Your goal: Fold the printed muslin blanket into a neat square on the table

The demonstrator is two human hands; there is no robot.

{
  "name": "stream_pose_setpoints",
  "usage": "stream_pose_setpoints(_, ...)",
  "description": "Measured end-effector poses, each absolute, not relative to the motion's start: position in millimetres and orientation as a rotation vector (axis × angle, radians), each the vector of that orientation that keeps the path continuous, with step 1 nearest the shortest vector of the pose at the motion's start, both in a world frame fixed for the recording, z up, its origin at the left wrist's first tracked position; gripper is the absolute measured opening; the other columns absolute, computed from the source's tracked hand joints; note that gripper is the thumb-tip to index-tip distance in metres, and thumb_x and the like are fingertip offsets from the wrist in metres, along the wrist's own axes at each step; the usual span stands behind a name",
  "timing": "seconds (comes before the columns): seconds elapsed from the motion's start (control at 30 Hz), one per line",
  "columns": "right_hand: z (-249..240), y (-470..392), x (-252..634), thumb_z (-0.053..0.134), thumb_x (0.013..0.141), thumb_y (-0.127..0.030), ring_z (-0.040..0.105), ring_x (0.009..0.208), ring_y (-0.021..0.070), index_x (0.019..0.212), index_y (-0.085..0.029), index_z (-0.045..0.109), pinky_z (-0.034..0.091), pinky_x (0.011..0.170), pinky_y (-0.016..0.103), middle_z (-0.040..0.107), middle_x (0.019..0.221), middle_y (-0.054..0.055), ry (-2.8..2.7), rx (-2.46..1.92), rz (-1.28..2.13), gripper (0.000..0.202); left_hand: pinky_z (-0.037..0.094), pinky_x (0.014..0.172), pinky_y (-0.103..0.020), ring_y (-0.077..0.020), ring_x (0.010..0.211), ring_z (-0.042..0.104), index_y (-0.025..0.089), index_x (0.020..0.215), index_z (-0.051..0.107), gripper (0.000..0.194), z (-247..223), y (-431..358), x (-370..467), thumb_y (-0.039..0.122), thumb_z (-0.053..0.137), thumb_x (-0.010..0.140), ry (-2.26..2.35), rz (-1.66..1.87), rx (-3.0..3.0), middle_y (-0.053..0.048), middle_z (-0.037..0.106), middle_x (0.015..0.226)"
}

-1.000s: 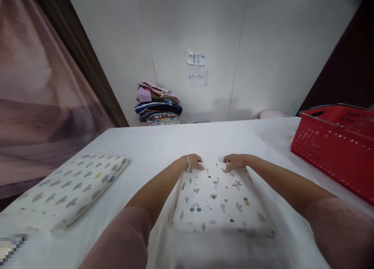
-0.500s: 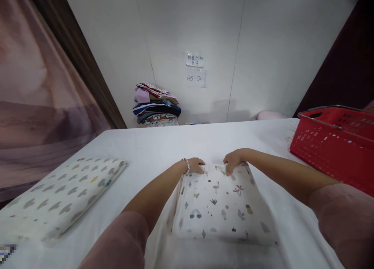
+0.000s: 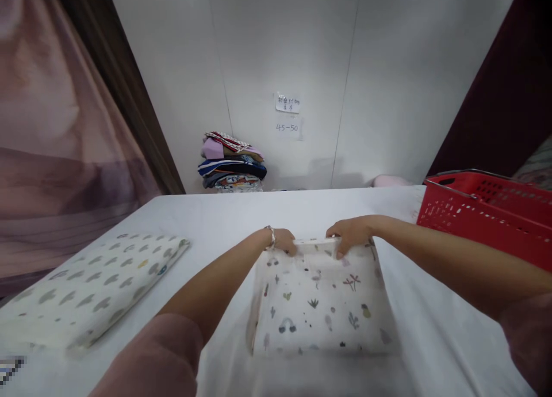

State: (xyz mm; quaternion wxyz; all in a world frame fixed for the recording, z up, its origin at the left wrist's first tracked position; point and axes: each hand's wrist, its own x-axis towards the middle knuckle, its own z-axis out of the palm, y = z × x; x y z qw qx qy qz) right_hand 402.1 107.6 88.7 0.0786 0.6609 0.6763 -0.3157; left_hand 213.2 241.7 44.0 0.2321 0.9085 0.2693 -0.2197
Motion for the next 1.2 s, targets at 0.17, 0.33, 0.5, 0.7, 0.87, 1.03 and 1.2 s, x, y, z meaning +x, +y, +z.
stream_pose_setpoints(0.17,147.2,106.8,408.7,0.066,0.058,-0.052,0.053,0.095,0.0265,0.114,-0.024,0.055,0.041,0.073,0.032,0.057,0.110,0.007,2.171,2.233,-0.482,0.064,0.041,0.061,-0.026,-0.0177,0.069,0.056,0.019,0.084,0.060,0.033,127.5,247.1,191.9,0.041,0.055,0.060,0.864,-0.204,2.817,-0.003,0.062,0.078)
stream_pose_setpoints(0.33,174.3,97.1,402.1,0.054,0.075,-0.032,0.050,0.088,0.0237,0.105,-0.022,0.057,0.035,0.075,0.033,0.059,0.093,0.005,2.289,2.393,0.129,0.032,0.034,0.084,-0.036,-0.0243,0.093,0.052,0.016,0.091,0.058,0.029,170.1,225.6,170.6,0.035,0.050,0.070,0.953,0.393,3.214,-0.007,0.058,0.089)
stream_pose_setpoints(0.5,68.9,80.2,391.3,0.044,0.073,-0.007,0.044,0.095,0.0246,0.103,-0.015,0.056,0.031,0.080,0.035,0.054,0.104,0.012,2.416,2.207,0.595,0.033,0.033,0.082,-0.038,-0.0241,0.093,0.048,0.015,0.090,0.053,0.020,66.0,190.3,155.7,0.017,0.050,0.071,0.879,0.607,3.257,-0.009,0.054,0.093)
stream_pose_setpoints(0.7,-62.8,42.9,378.5,0.041,0.070,-0.002,0.046,0.089,0.0207,0.099,-0.015,0.056,0.036,0.075,0.031,0.056,0.098,0.010,2.506,2.107,0.335,0.035,0.036,0.076,-0.036,-0.0218,0.089,0.046,0.017,0.095,0.052,0.025,-64.3,152.1,138.7,0.007,0.044,0.073,0.798,0.419,3.131,-0.007,0.054,0.095)
stream_pose_setpoints(0.87,-71.8,27.0,379.6,0.040,0.067,0.000,0.045,0.098,0.0216,0.107,-0.015,0.053,0.036,0.081,0.034,0.055,0.106,0.010,2.577,2.193,0.350,0.045,0.036,0.081,-0.036,-0.0214,0.095,0.045,0.019,0.105,0.049,0.033,-65.9,140.2,129.0,0.007,0.040,0.076,0.761,0.515,3.074,-0.007,0.052,0.102)
stream_pose_setpoints(1.03,-76.5,19.3,381.2,0.038,0.066,0.001,0.046,0.100,0.0223,0.111,-0.016,0.051,0.038,0.084,0.037,0.054,0.109,0.010,2.655,2.204,0.350,0.050,0.036,0.085,-0.037,-0.0207,0.097,0.045,0.020,0.108,0.048,0.036,-66.0,135.5,122.4,0.006,0.039,0.076,0.737,0.566,3.042,-0.007,0.052,0.104)
stream_pose_setpoints(1.2,-75.8,9.3,378.6,0.040,0.069,-0.002,0.046,0.103,0.0223,0.113,-0.017,0.051,0.038,0.086,0.039,0.053,0.112,0.010,2.712,2.259,0.262,0.048,0.037,0.085,-0.037,-0.0206,0.097,0.045,0.021,0.106,0.050,0.036,-66.5,134.6,118.3,0.007,0.044,0.073,0.715,0.555,2.994,-0.006,0.053,0.102)
